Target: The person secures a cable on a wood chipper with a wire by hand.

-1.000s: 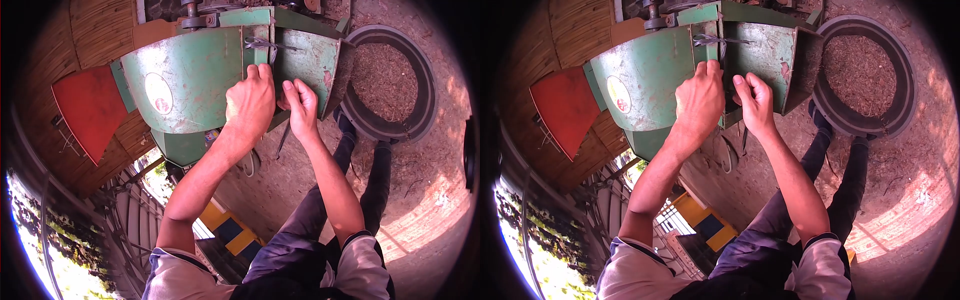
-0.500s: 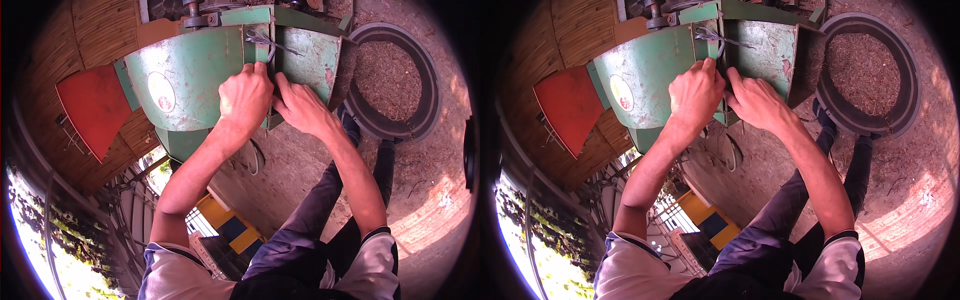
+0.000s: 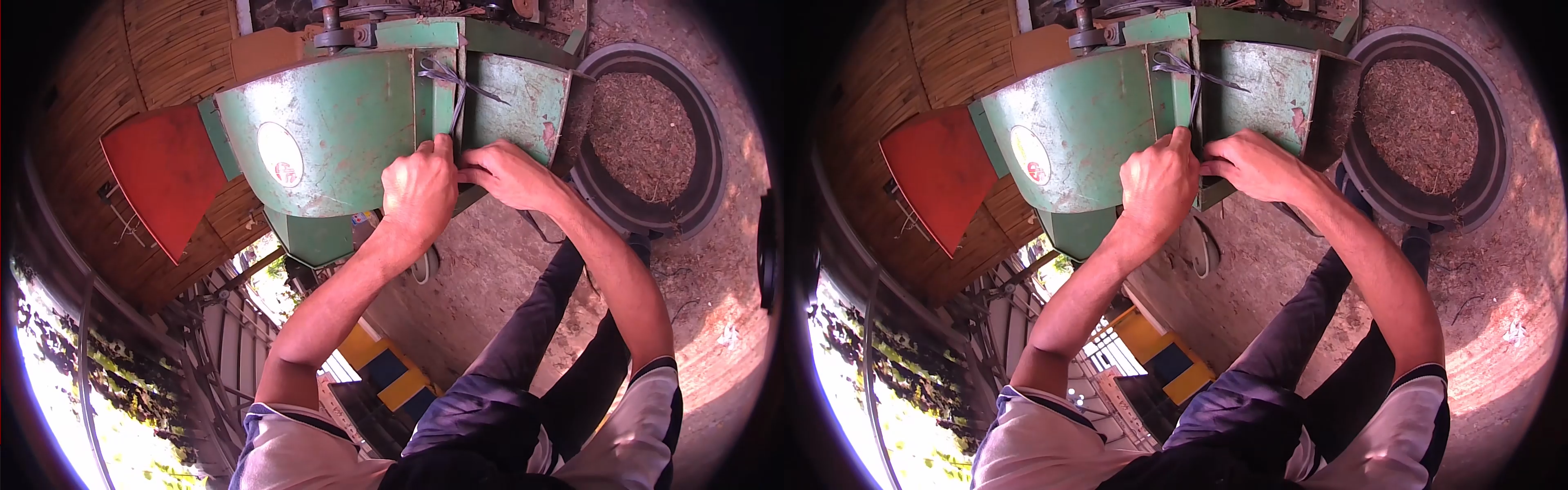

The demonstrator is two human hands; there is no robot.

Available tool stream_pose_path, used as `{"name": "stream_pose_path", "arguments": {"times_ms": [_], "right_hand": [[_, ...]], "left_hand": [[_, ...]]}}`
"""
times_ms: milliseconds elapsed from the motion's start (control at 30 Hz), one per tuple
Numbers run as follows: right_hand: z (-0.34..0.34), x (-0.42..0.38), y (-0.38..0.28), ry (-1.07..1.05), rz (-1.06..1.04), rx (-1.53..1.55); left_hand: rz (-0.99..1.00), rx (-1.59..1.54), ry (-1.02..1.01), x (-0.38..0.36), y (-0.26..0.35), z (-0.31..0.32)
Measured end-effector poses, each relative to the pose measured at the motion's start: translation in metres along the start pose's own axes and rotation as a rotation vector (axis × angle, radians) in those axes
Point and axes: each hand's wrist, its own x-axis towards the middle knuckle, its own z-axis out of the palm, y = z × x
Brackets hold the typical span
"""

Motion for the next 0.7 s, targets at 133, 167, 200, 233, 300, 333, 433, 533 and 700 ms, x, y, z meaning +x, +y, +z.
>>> {"name": "stream_pose_path", "arguments": {"times_ms": [133, 167, 200, 233, 300, 333, 433, 533, 700], "right_hand": [[0.0, 0.001, -0.003, 0.019, 0.04, -0.036], [0.0, 0.001, -0.004, 0.009, 0.048, -0.05], [0.0, 0.001, -0.003, 0.002, 0.053, -0.066], [0.0, 0.0, -0.004, -0.001, 0.055, -0.062], [-0.001, -0.001, -0.005, 0.007, 0.052, -0.085], [-0.002, -0.001, -0.005, 0.005, 0.053, -0.08], [-0.007, 0.002, -0.002, -0.046, 0.04, -0.047], [-0.009, 0.003, 0.004, -0.117, 0.016, 0.028], [0.004, -0.002, 0.004, 0.057, 0.03, 0.01]], "left_hand": [[0.007, -0.014, -0.03, 0.005, -0.001, -0.005], [0.004, -0.017, -0.036, 0.006, -0.001, -0.006], [0.005, -0.012, -0.05, 0.009, -0.001, -0.009], [0.005, -0.006, -0.064, 0.01, -0.001, -0.011], [0.006, -0.01, -0.059, 0.011, -0.001, -0.012], [0.008, -0.017, -0.053, 0.009, -0.001, -0.011], [0.03, -0.049, 0.006, 0.004, -0.002, -0.005], [0.054, -0.065, 0.04, 0.002, -0.005, -0.003], [0.174, -0.315, 0.208, -0.002, 0.002, -0.007]]}}
